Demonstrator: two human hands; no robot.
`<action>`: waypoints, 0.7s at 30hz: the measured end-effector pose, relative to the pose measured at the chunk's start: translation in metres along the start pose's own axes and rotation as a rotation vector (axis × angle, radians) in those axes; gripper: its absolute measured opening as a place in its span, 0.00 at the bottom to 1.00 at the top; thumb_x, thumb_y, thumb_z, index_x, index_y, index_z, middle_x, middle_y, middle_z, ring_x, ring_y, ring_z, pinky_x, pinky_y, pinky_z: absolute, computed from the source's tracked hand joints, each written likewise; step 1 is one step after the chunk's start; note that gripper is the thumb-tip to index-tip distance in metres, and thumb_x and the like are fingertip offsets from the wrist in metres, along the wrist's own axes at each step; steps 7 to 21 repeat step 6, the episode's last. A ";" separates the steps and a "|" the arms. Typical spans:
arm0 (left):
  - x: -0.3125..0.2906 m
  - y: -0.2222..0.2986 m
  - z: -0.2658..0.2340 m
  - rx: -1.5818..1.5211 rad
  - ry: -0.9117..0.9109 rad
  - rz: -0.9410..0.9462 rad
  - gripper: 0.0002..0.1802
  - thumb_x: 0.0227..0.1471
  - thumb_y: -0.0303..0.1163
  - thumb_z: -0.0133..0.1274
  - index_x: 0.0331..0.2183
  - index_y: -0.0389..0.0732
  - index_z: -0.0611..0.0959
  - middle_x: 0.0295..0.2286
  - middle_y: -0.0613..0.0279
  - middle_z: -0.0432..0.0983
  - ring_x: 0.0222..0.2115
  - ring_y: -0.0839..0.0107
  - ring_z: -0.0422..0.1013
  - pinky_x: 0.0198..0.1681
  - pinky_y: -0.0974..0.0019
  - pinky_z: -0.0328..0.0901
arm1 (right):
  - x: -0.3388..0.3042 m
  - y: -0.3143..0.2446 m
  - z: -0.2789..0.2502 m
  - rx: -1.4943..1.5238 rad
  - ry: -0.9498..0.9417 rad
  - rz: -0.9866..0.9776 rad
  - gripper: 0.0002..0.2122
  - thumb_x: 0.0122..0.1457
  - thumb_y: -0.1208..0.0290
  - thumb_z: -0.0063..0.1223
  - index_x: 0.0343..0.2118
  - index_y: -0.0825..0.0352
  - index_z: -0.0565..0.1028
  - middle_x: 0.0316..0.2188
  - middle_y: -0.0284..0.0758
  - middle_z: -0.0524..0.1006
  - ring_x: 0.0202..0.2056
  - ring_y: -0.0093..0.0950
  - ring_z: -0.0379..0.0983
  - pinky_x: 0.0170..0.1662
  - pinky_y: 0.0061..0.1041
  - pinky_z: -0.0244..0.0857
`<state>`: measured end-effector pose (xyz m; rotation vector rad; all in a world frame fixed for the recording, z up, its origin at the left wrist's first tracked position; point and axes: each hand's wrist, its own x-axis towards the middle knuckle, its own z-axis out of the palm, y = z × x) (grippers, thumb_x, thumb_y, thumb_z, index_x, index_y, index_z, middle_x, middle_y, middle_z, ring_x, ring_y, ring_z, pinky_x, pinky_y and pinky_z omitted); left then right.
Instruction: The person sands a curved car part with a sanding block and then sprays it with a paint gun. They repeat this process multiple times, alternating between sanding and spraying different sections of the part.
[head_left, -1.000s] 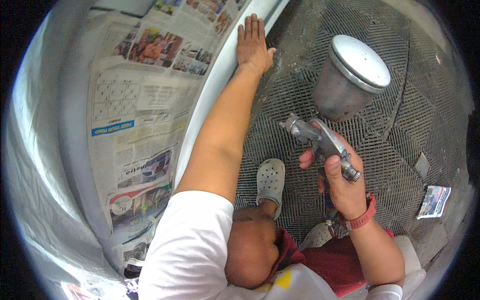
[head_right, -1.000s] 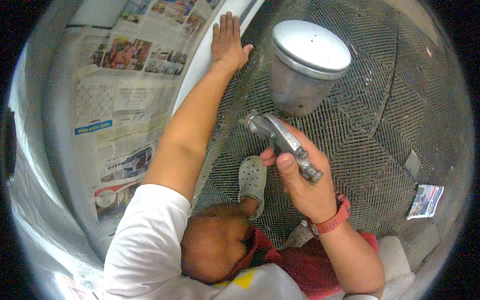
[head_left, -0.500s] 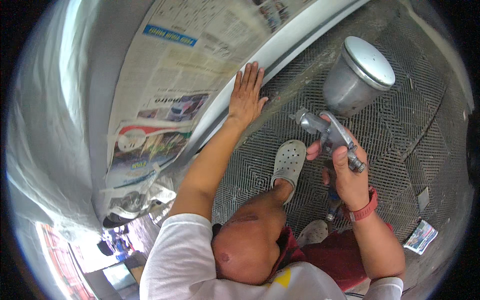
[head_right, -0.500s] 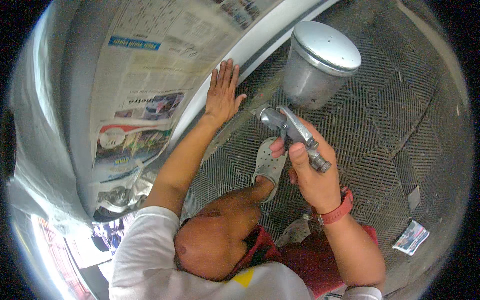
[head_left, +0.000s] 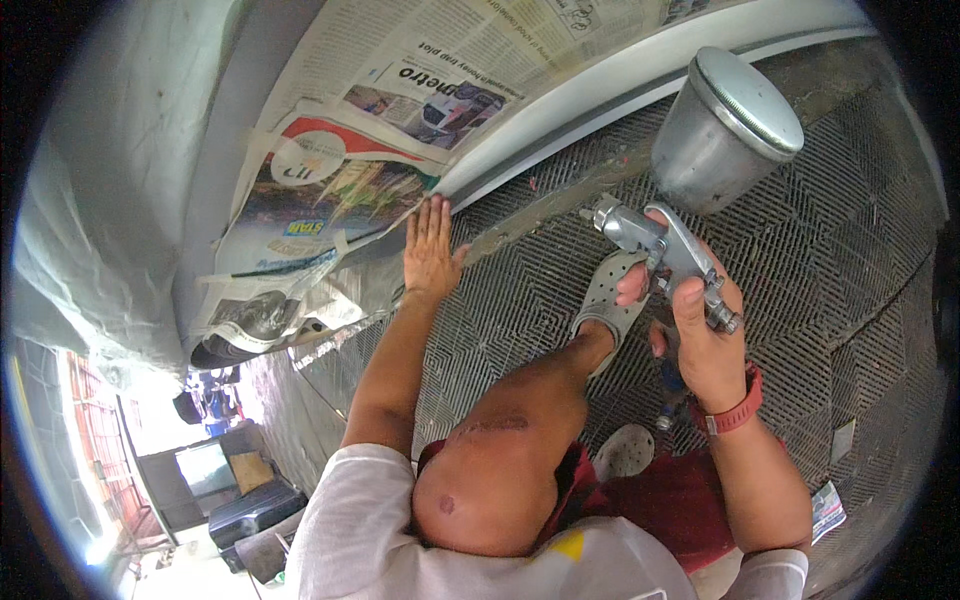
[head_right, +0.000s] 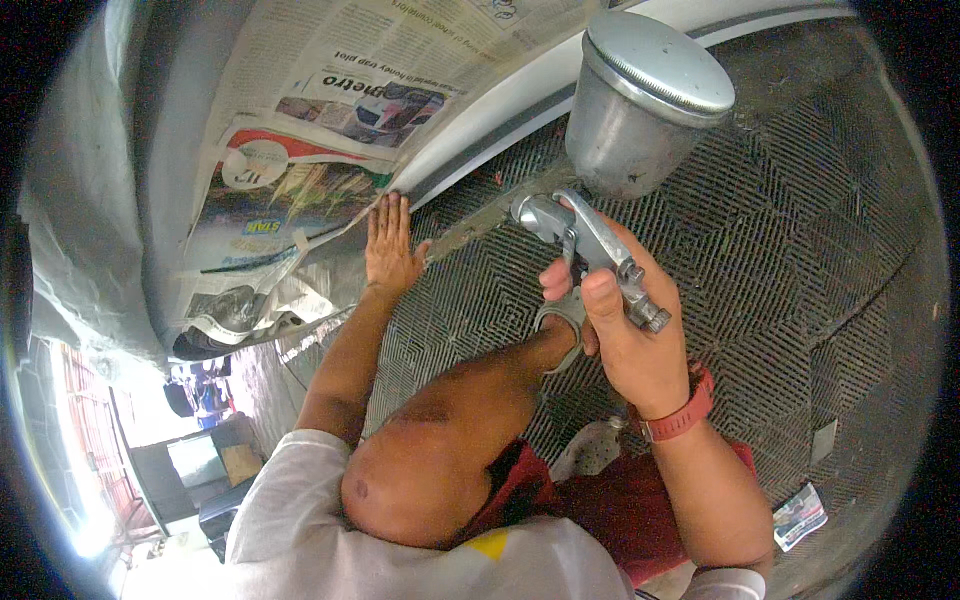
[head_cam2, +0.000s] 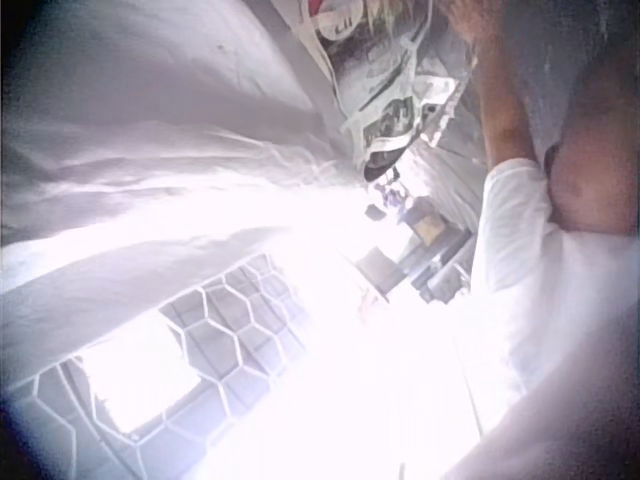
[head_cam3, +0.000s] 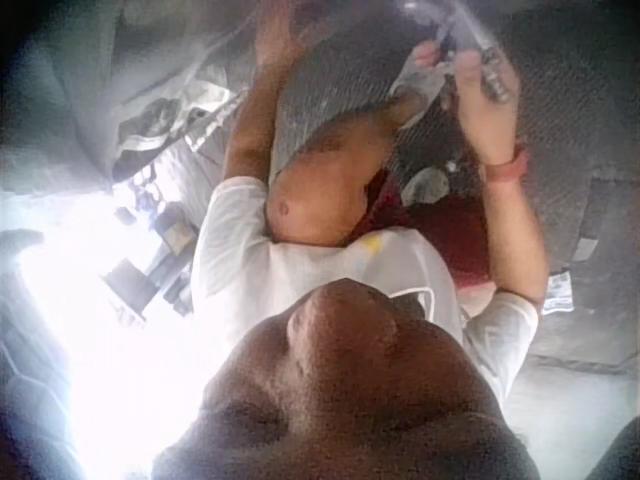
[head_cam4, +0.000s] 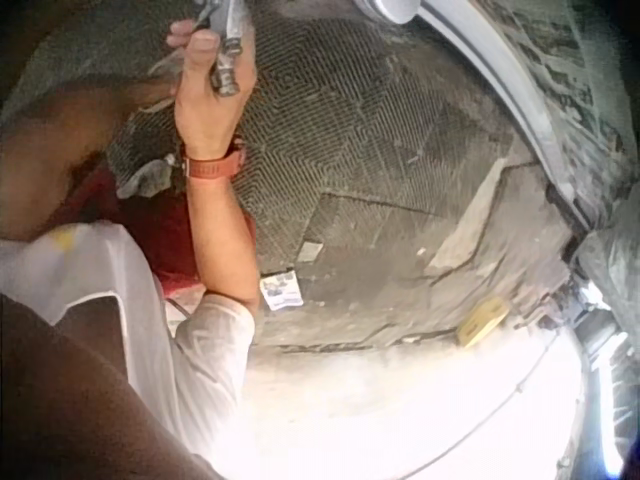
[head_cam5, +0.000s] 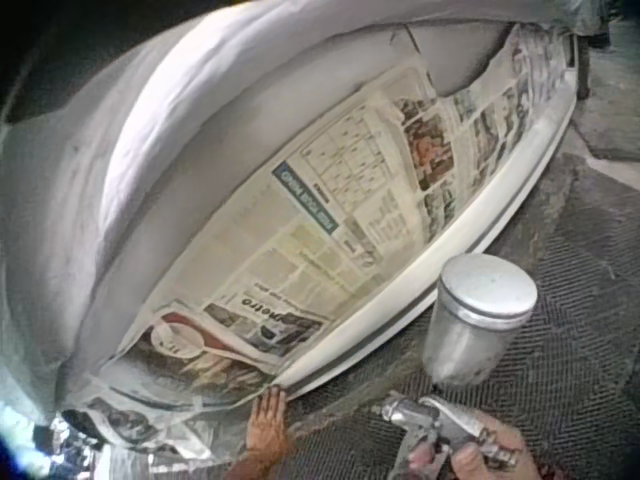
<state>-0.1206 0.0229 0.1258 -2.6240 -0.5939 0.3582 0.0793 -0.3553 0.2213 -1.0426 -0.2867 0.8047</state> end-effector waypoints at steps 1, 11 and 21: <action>-0.013 -0.009 0.004 0.027 -0.048 -0.024 0.52 0.60 0.55 0.52 0.71 0.38 0.48 0.72 0.53 0.40 0.73 0.58 0.36 0.74 0.48 0.33 | -0.001 0.000 0.000 -0.005 -0.008 -0.001 0.36 0.65 0.40 0.51 0.64 0.68 0.67 0.37 0.33 0.80 0.35 0.17 0.76 0.23 0.13 0.62; -0.099 -0.056 0.046 0.125 -0.186 -0.447 0.60 0.54 0.61 0.58 0.72 0.42 0.44 0.73 0.56 0.36 0.72 0.46 0.32 0.73 0.42 0.29 | -0.005 0.002 -0.002 -0.031 -0.039 0.026 0.38 0.64 0.39 0.52 0.65 0.68 0.67 0.38 0.33 0.80 0.36 0.19 0.77 0.24 0.12 0.63; -0.099 -0.056 0.046 0.125 -0.186 -0.447 0.60 0.54 0.61 0.58 0.72 0.42 0.44 0.73 0.56 0.36 0.72 0.46 0.32 0.73 0.42 0.29 | -0.005 0.002 -0.002 -0.031 -0.039 0.026 0.38 0.64 0.39 0.52 0.65 0.68 0.67 0.38 0.33 0.80 0.36 0.19 0.77 0.24 0.12 0.63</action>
